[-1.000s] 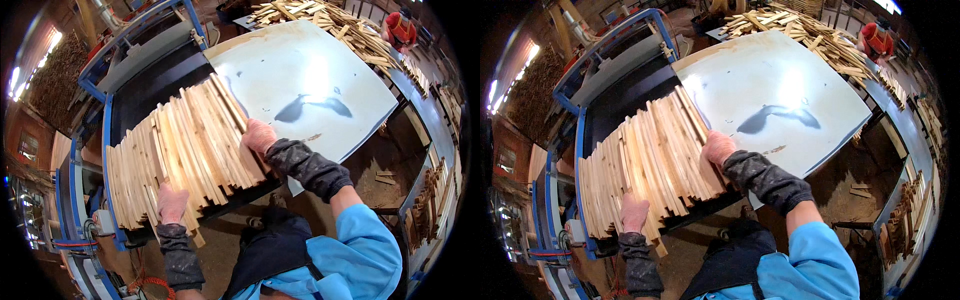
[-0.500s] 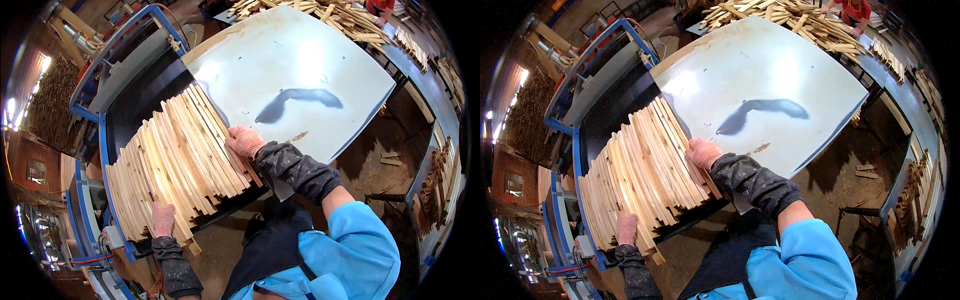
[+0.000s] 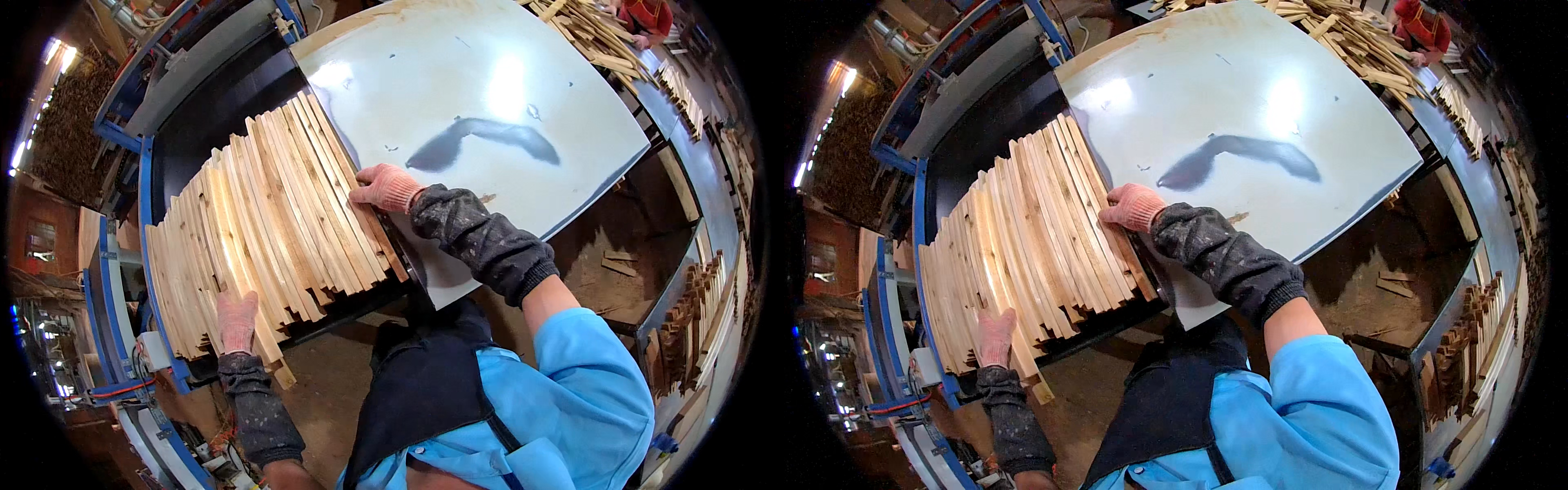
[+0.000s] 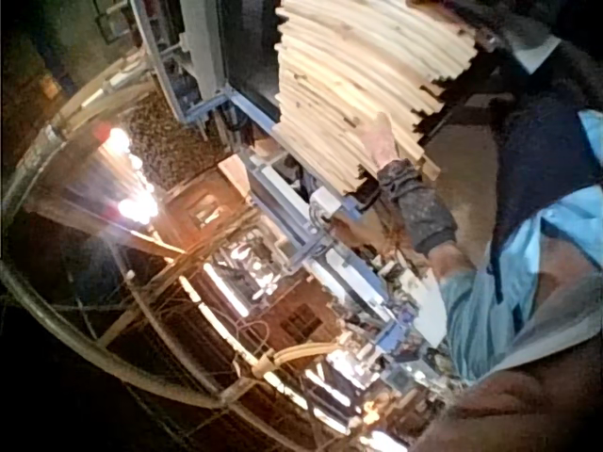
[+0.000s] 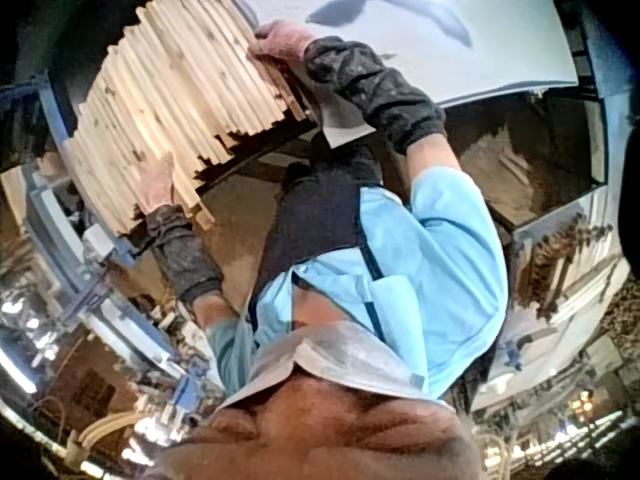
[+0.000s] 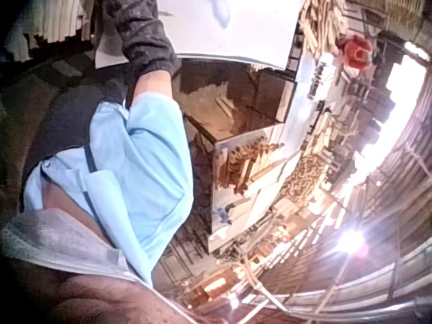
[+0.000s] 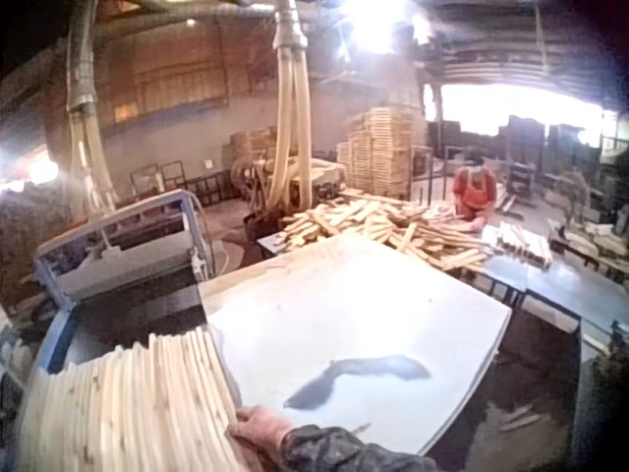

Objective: The person walks through a workshop and gathers stacks of wooden planks from a metal table. They carry the planks to a conveyor belt and place them onto the moving belt. The person then retrieves more planks from the floor and table, continuing to load them onto the conveyor.

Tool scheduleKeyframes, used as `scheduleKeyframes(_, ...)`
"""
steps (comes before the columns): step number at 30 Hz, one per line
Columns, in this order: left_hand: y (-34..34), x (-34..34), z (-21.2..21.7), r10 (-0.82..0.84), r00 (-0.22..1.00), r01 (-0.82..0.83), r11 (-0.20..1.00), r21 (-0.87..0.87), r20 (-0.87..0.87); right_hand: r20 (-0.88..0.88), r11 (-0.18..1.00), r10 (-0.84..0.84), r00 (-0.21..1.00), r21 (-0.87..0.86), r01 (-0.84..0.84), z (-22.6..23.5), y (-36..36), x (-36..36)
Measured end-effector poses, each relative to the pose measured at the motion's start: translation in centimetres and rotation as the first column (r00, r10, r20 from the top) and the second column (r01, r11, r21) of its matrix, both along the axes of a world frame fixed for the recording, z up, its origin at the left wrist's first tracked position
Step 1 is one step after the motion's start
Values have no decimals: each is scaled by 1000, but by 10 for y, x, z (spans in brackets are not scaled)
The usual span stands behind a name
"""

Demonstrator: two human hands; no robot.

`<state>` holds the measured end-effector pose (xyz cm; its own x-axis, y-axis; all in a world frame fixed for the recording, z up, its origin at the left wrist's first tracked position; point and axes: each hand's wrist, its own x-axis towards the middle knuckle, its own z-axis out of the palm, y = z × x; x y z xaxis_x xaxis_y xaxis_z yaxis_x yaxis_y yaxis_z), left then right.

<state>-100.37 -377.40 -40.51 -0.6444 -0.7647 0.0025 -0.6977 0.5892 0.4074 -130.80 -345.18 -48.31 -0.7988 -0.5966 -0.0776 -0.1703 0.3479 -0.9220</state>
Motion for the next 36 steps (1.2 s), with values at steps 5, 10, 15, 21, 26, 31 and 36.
scheduleKeyframes(5, -11, 11, -6, 143, 987, -131, 978, -160, 67, 30, 998, 62, 998, -29, -61, 15, -1, 5)
scheduleKeyframes(10, 11, 3, 13, 50, 997, -47, 998, 39, -59, 61, 997, 78, 995, -19, -77, 11, -2, -1)
scheduleKeyframes(15, -7, 13, -2, 31, 997, -35, 998, -45, -70, -15, 996, 80, 997, 42, -79, 16, -4, 1)
scheduleKeyframes(21, -5, 10, -6, 123, 992, -120, 971, -205, -1, -45, 991, 109, 993, 86, -105, 17, -3, -2)
scheduleKeyframes(26, 18, 3, 15, 100, 995, -98, 992, -76, 18, -64, 963, -4, 998, 270, 22, 46, 4, 4)
scheduleKeyframes(31, 9, 13, 26, 71, 971, -24, 979, 204, -226, -120, 989, -137, 983, 38, 143, 50, 35, 0)
scheduleKeyframes(36, 137, -79, 87, -161, 909, 350, 796, 494, -383, -291, 945, -294, 910, 54, 322, 22, 99, -35)
